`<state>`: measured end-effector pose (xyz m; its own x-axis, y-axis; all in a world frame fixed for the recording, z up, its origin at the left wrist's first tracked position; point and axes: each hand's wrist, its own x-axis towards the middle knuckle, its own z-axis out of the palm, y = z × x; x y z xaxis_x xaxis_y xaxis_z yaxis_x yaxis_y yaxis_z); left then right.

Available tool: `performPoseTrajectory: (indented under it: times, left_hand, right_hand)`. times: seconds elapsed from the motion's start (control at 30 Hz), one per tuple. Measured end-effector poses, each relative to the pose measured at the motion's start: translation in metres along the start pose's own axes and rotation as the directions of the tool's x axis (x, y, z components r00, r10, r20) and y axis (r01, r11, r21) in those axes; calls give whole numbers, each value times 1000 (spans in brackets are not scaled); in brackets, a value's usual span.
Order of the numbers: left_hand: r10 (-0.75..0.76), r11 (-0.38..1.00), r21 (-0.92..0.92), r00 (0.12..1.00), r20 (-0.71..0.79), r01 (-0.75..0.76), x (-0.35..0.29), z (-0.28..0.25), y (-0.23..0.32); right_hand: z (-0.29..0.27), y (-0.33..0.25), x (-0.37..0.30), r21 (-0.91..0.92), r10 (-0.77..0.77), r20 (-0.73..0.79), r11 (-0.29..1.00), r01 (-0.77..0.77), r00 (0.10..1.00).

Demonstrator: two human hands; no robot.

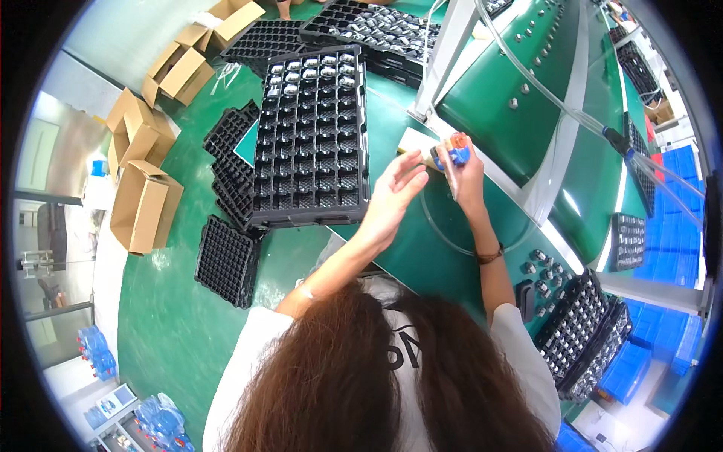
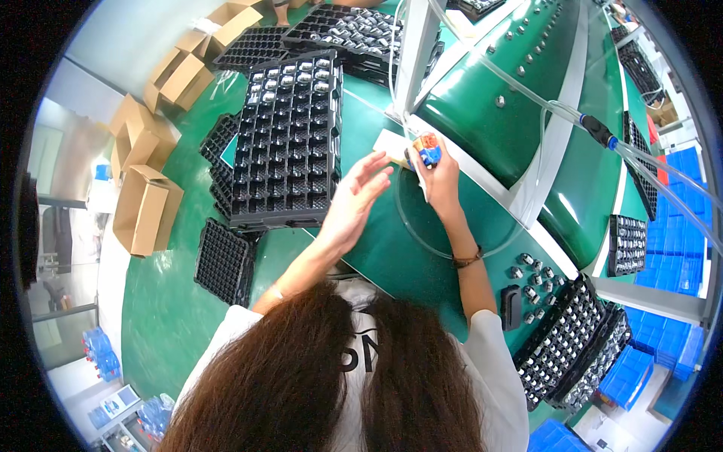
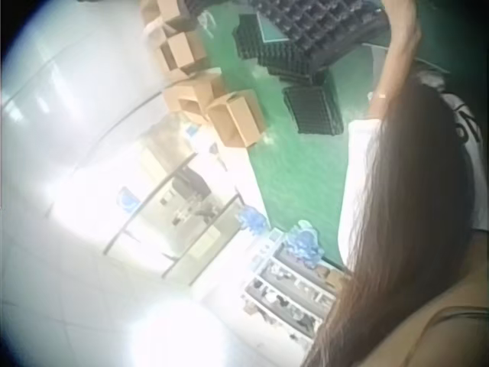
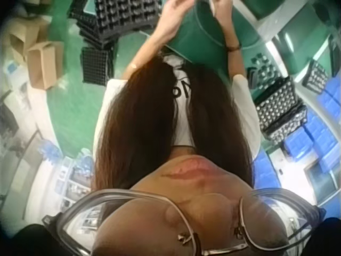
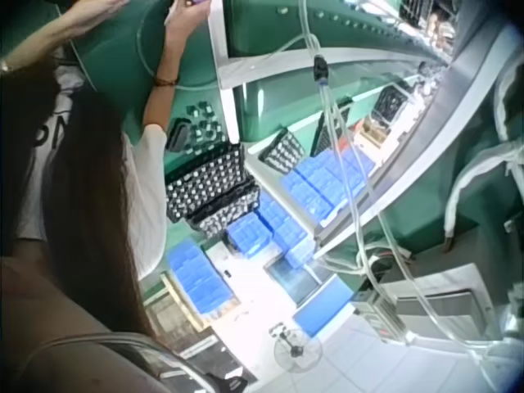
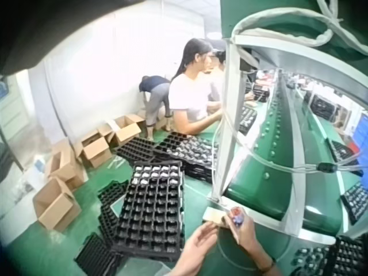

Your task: Assembling electronic sensors by inserting components into plastic housings at a manual assembly station.

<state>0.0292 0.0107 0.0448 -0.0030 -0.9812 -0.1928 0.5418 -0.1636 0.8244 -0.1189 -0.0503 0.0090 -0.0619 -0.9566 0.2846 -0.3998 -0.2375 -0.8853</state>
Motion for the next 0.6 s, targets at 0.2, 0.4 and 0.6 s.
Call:
performPoseTrajectory:
  times: [0.2,0.4,0.6]
  left_hand:
    - [267,852,440,959,98,-283,19,-41,101]
    - [489,131,890,810,325,-436,127,-113,138]
    - [304,-330,777,719,625,-536,174,-102,114]
  right_hand:
    - [10,11,12,-277,-84,23,957,87,996]
    - [1,5,7,-186,7,78,983,7,997]
    - [-34,19,-15,-138,130,38,983,-124,991]
